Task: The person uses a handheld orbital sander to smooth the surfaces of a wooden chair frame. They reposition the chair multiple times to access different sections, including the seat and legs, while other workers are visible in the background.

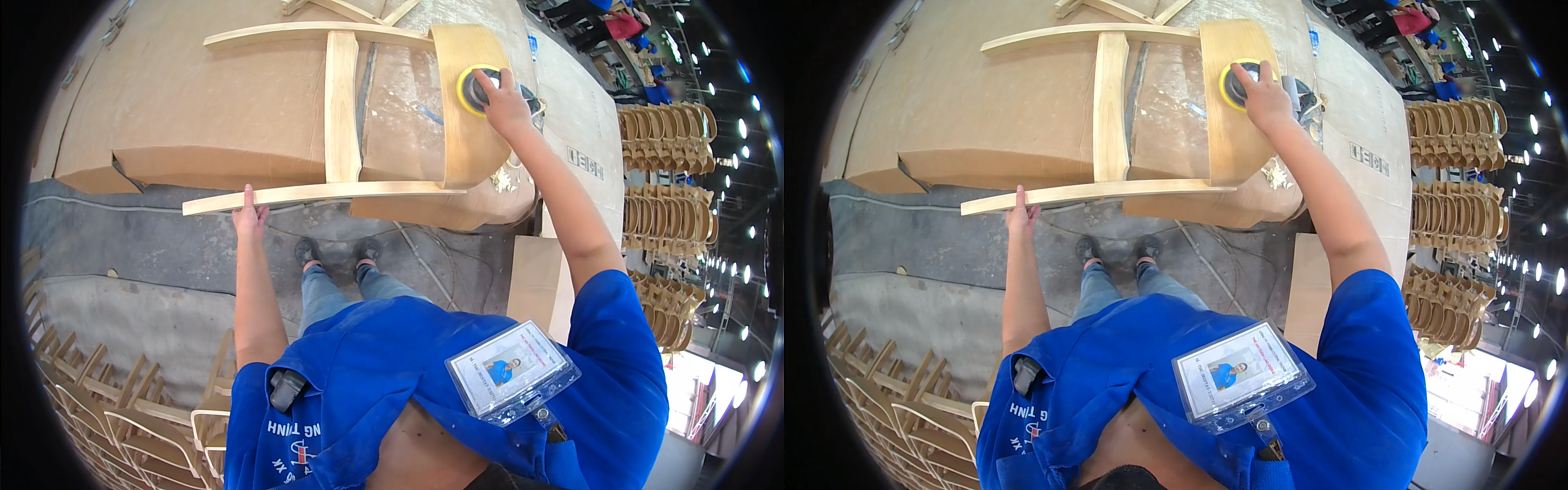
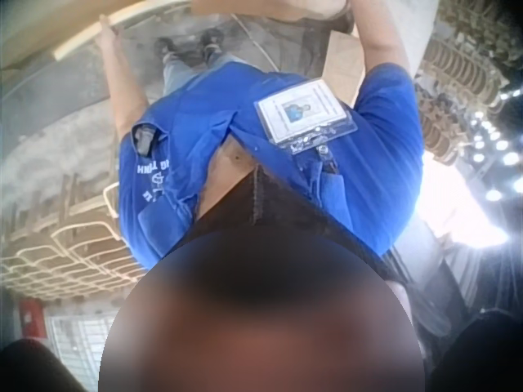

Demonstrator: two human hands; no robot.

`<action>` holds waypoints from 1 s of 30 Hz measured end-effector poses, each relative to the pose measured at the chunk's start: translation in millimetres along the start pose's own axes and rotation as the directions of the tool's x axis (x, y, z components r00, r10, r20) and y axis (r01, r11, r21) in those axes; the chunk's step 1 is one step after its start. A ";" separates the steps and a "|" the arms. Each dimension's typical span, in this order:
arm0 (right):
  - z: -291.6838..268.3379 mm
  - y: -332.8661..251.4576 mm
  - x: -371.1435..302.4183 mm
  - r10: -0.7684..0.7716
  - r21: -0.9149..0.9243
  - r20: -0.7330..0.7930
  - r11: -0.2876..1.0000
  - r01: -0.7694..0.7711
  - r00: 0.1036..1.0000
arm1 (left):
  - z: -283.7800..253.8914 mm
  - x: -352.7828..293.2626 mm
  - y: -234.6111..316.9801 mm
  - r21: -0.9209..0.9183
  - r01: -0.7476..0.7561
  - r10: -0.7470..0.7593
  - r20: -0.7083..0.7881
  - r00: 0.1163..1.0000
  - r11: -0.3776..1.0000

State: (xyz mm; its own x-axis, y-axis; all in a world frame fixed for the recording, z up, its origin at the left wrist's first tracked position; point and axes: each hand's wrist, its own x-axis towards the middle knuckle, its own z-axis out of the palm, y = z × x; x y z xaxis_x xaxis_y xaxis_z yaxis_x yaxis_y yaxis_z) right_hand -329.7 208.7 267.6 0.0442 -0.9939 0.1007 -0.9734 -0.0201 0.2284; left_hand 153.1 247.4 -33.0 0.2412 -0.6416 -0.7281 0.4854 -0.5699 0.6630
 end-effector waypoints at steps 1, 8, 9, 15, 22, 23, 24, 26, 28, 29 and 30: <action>-0.1 0.2 -1.5 0.022 -0.021 0.107 1.000 -0.019 0.994 | 1.0 -1.4 0.3 -0.018 0.012 -0.012 -0.011 1.000 1.000; 4.0 5.1 -11.6 -0.056 -0.003 0.095 0.998 0.057 0.994 | 2.9 -5.3 3.0 -0.006 -0.016 0.016 -0.006 1.000 1.000; 4.2 6.1 -9.3 -0.016 -0.018 0.117 1.000 0.018 0.993 | 2.6 -4.9 3.3 0.006 -0.006 0.006 -0.005 1.000 1.000; 1.6 6.0 -15.0 0.016 -0.075 0.305 0.997 0.008 0.952 | 2.3 -4.0 3.0 0.010 0.003 -0.003 -0.003 1.000 1.000; 0.5 6.3 0.2 0.029 -0.068 0.120 0.997 -0.021 0.992 | 1.7 -4.3 3.3 -0.029 0.016 -0.016 -0.003 1.000 0.999; 0.7 5.9 -0.5 0.024 -0.070 0.076 0.997 -0.018 0.997 | 1.5 -3.9 3.5 -0.016 -0.007 0.007 0.007 1.000 1.000; 0.8 5.1 -4.9 0.035 -0.072 0.162 0.997 -0.023 0.986 | 1.2 -3.5 3.4 -0.016 -0.006 0.006 0.012 1.000 1.000; 1.0 2.4 -15.6 -0.025 -0.046 0.198 0.998 0.035 0.980 | 1.1 -3.2 2.6 -0.013 -0.004 0.004 0.013 1.000 1.000; 1.2 1.1 -18.4 -0.060 -0.033 0.244 0.997 0.070 0.968 | 1.3 -3.4 2.0 -0.017 0.008 -0.008 -0.008 1.000 1.000; 1.9 0.8 -18.5 -0.058 -0.021 0.174 0.998 0.063 0.983 | 1.7 -3.6 1.7 -0.015 -0.001 0.001 -0.007 1.000 1.000; 1.7 2.6 -9.9 -0.029 -0.018 0.174 0.999 0.032 0.984 | 2.6 -3.6 1.6 -0.021 0.003 -0.003 -0.019 1.000 1.000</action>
State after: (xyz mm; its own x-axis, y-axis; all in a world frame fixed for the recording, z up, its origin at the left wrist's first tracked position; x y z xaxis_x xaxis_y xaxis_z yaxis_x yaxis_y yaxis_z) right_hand -333.1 218.3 265.5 0.0321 -0.9966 -0.0760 -0.9672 -0.0501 0.2488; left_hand 150.9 247.4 -28.9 0.2557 -0.6298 -0.7335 0.5038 -0.5607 0.6571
